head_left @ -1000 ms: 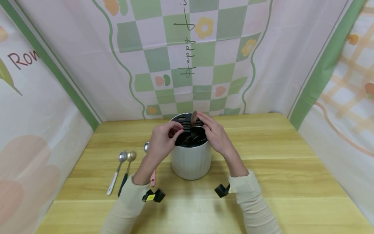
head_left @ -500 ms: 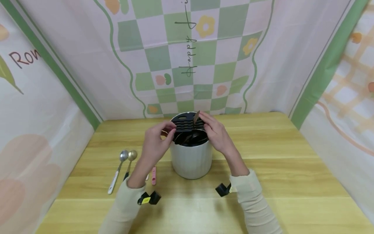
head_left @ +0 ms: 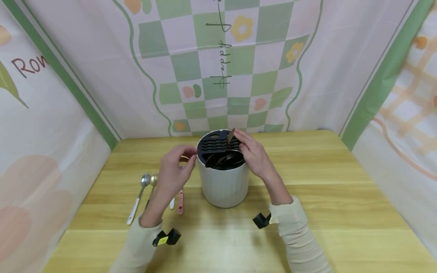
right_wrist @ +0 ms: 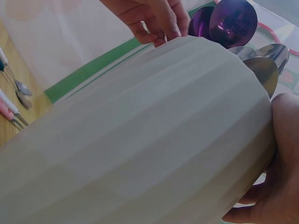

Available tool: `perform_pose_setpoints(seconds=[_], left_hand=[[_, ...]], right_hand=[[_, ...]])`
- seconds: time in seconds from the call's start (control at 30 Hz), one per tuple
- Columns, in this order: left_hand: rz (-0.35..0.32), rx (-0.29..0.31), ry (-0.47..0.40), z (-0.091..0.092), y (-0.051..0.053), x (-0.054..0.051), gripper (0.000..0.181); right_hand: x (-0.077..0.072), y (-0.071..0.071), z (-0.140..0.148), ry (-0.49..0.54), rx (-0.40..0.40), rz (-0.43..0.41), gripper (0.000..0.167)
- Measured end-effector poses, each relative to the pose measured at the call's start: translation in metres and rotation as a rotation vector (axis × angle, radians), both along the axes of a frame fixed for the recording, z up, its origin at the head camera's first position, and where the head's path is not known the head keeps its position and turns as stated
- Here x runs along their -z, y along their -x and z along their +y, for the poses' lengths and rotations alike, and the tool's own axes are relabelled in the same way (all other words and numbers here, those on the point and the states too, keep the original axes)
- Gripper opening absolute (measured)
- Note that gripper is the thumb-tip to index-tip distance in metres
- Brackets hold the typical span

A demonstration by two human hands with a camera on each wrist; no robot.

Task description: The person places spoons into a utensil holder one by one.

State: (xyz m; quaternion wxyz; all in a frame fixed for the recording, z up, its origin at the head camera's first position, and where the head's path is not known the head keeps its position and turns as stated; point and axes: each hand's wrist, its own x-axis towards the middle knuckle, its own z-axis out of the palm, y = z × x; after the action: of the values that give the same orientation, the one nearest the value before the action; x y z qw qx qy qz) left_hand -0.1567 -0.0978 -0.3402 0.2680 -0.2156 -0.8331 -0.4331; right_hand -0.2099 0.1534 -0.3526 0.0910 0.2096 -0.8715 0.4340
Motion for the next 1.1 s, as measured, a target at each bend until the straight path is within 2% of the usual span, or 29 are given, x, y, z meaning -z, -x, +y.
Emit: perform_pose_setpoints(seconds=[0.2, 0.4, 0.7, 0.97, 1.1], left_hand=[[-0.04, -0.037, 0.051, -0.013, -0.007, 0.007, 0.013], [-0.077, -0.093, 0.089, -0.029, -0.014, 0.018, 0.016], [-0.189, -0.176, 0.071, -0.055, -0.021, 0.039, 0.021], [-0.234, -0.223, 0.104, -0.072, -0.024, 0.048, 0.023], [-0.278, -0.25, 0.126, -0.082, -0.027, 0.054, 0.024]], right_hand=[[-0.001, 0.0, 0.0, 0.004, 0.0, -0.001, 0.048], [0.0, 0.0, 0.001, -0.004, 0.002, -0.008, 0.048], [0.0, 0.002, 0.0, 0.011, -0.005, 0.002, 0.048], [-0.001, 0.002, 0.002, 0.006, 0.006, -0.006, 0.048], [-0.001, 0.001, 0.0, 0.01, 0.0, -0.014, 0.048]])
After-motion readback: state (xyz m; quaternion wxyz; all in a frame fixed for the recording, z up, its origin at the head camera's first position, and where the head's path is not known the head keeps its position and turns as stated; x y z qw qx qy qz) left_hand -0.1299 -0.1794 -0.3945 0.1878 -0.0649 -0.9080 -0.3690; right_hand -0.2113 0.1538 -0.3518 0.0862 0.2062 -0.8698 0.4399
